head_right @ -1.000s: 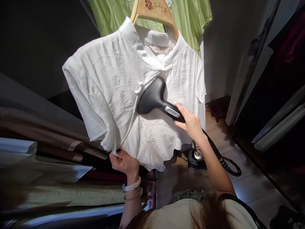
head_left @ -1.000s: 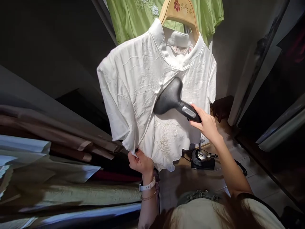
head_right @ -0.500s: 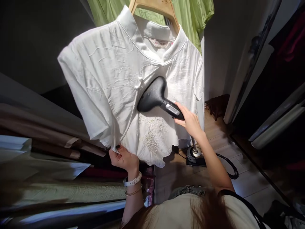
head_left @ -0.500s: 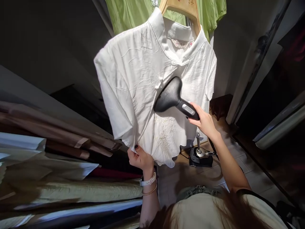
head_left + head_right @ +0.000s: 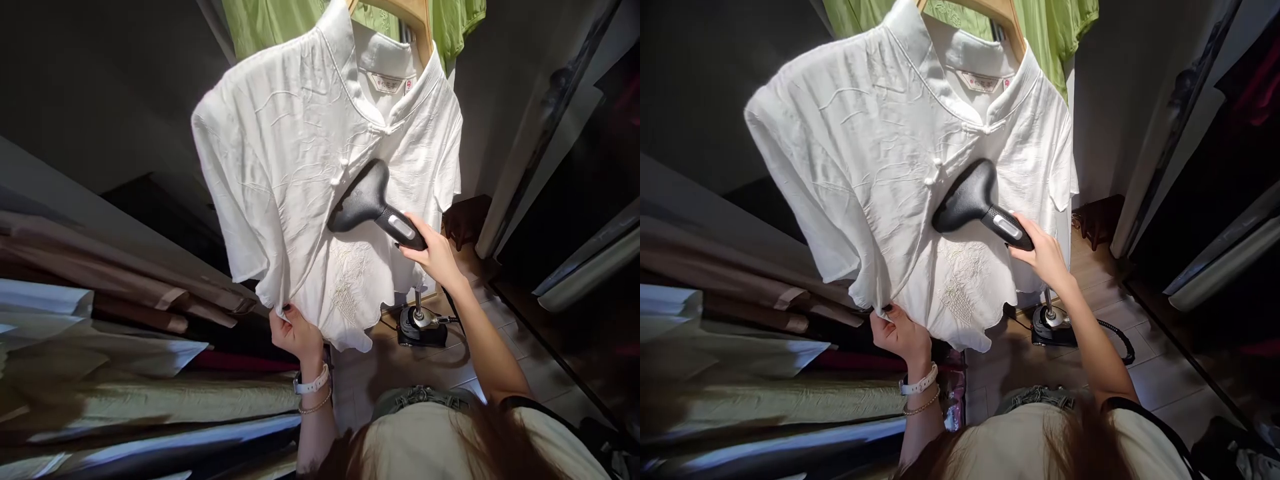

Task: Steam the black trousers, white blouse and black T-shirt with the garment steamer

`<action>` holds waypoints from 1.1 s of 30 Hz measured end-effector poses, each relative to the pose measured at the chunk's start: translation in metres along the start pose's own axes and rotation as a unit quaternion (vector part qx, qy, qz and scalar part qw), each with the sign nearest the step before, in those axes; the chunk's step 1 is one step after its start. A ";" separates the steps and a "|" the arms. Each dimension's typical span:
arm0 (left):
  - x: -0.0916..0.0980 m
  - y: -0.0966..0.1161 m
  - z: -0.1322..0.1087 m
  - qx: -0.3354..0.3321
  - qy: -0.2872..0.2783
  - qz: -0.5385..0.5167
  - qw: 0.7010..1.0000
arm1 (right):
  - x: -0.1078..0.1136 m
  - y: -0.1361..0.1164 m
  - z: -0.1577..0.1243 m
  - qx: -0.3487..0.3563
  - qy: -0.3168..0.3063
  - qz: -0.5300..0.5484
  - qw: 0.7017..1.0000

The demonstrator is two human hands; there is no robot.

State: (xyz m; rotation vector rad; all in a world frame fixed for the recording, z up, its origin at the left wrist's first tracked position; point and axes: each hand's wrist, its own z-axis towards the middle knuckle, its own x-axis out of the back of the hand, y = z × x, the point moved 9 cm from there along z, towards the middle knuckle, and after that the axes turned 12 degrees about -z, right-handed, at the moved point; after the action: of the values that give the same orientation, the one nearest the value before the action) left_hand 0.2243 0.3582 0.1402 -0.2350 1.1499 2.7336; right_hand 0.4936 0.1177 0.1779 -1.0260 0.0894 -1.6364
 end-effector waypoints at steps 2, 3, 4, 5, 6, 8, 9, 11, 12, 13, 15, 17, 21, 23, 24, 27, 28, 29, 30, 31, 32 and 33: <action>0.000 0.000 0.001 0.000 0.002 -0.001 1.000 | 0.000 0.001 0.003 -0.002 0.012 0.002 1.000; -0.001 0.000 0.001 0.002 0.003 0.000 1.000 | -0.002 0.003 0.003 -0.002 0.013 0.001 1.000; -0.002 0.001 0.002 0.004 0.003 0.002 1.000 | -0.004 0.006 0.001 -0.003 0.009 -0.001 1.000; -0.003 0.001 0.002 0.008 0.000 0.005 1.000 | -0.008 0.010 -0.001 -0.006 0.002 -0.001 1.000; -0.004 0.002 0.002 0.012 -0.003 0.008 1.000 | -0.011 0.014 -0.005 -0.010 -0.008 -0.002 1.000; -0.007 0.003 0.002 0.019 -0.012 0.010 1.000 | -0.018 0.021 -0.011 -0.020 -0.026 -0.002 0.999; -0.008 0.003 0.002 0.022 -0.018 0.009 1.000 | -0.018 0.022 -0.013 -0.023 -0.030 -0.003 0.999; -0.009 0.001 0.004 0.028 -0.030 0.008 0.999 | -0.014 0.020 -0.009 -0.019 -0.019 -0.004 1.000; -0.009 -0.001 0.005 0.029 -0.034 0.008 0.999 | -0.009 0.016 -0.004 -0.012 -0.007 -0.005 1.000; -0.009 -0.003 0.005 0.029 -0.037 0.009 0.999 | -0.003 0.012 0.001 -0.004 0.006 -0.004 1.000; -0.008 -0.006 0.006 0.027 -0.037 0.010 0.999 | 0.005 0.006 0.012 0.011 0.024 0.000 1.000; -0.006 -0.006 0.006 0.024 -0.031 0.006 0.999 | 0.006 0.007 0.016 0.015 0.027 0.005 1.000; -0.006 -0.003 0.005 0.019 -0.028 -0.005 0.999 | -0.014 0.025 -0.005 -0.025 0.001 0.021 0.999; -0.007 -0.006 0.006 0.025 -0.041 -0.004 0.999 | -0.026 0.032 -0.020 -0.052 -0.016 0.030 0.998; -0.007 -0.009 0.007 0.031 -0.052 -0.003 0.998 | -0.029 0.033 -0.025 -0.061 -0.022 0.032 0.997; -0.008 -0.023 0.011 0.056 -0.096 -0.007 0.994 | -0.026 0.024 -0.024 -0.058 -0.015 0.039 0.997; -0.009 -0.027 0.012 0.062 -0.112 -0.003 0.992 | -0.022 0.019 -0.019 -0.053 -0.006 0.043 0.998; -0.009 -0.030 0.013 0.066 -0.126 0.007 0.990 | -0.019 0.016 -0.014 -0.049 0.005 0.048 0.998; -0.010 -0.031 0.012 0.069 -0.138 0.022 0.988 | -0.017 0.014 -0.010 -0.049 0.015 0.055 0.997; -0.011 -0.032 0.011 0.076 -0.150 0.039 0.985 | -0.017 0.014 -0.008 -0.053 0.024 0.063 0.996; -0.012 -0.032 0.010 0.086 -0.160 0.053 0.982 | -0.021 0.017 -0.009 -0.061 0.027 0.071 0.995; -0.014 -0.031 0.008 0.100 -0.171 0.061 0.978 | -0.027 0.021 -0.012 -0.074 0.025 0.080 0.994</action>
State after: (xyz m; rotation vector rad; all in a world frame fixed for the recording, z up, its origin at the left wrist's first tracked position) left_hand 0.2441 0.3838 0.1270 0.3284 1.3569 2.5896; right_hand 0.5010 0.1273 0.1439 -1.0619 0.3232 -1.5265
